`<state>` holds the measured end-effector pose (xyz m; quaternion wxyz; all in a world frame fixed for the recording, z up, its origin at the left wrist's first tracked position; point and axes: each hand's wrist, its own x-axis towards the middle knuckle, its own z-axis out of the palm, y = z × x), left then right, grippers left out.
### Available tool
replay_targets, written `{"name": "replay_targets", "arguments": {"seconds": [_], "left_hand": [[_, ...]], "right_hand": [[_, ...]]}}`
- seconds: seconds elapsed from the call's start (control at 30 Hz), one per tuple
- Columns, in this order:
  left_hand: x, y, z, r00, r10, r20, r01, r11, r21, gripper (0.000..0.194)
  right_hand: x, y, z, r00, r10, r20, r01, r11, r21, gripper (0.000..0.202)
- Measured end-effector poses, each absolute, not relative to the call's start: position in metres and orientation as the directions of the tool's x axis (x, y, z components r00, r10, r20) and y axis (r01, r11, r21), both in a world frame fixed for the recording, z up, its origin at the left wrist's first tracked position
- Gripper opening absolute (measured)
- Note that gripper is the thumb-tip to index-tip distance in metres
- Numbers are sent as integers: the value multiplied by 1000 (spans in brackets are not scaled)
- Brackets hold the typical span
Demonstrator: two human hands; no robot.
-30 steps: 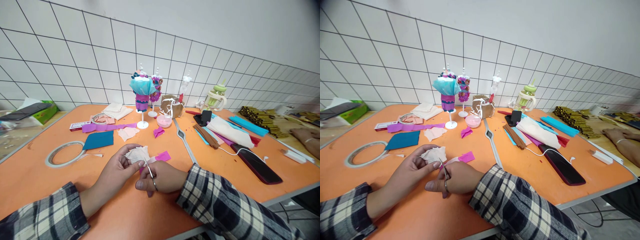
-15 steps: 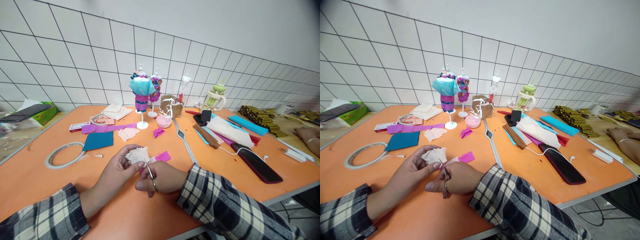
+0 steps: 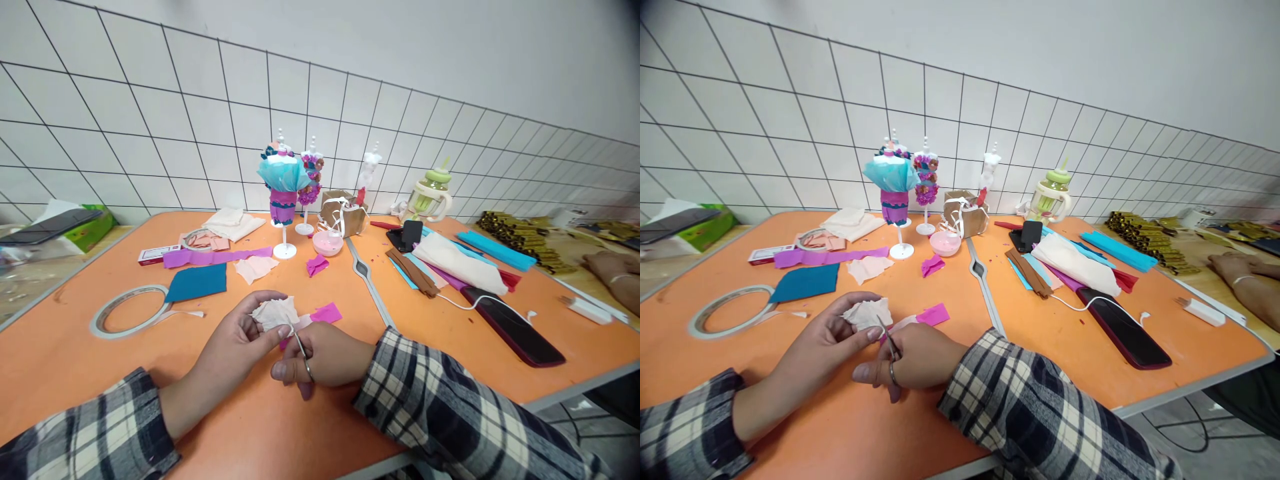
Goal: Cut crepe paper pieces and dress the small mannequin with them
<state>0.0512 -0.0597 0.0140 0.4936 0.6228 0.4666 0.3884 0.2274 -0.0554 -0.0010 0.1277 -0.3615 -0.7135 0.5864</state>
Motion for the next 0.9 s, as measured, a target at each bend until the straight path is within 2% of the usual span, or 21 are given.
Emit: {"name": "replay_targets", "arguments": {"seconds": [0.27,0.73,0.9], "left_hand": [[50,-60,14,256,966,17,221,-75,972,42],[51,-61,15,222,975,29,206,-76,976,41],[52,-61,16,264,964,11,195,-64,979,42]], "right_hand": [[228,-55,-1,-709,674,-207,374,110,-921,48],[228,-55,-2,-711,666,-224,369,83,-926,50],[228,-54,-3,-707,680,-194,377,131,-917,49]]}}
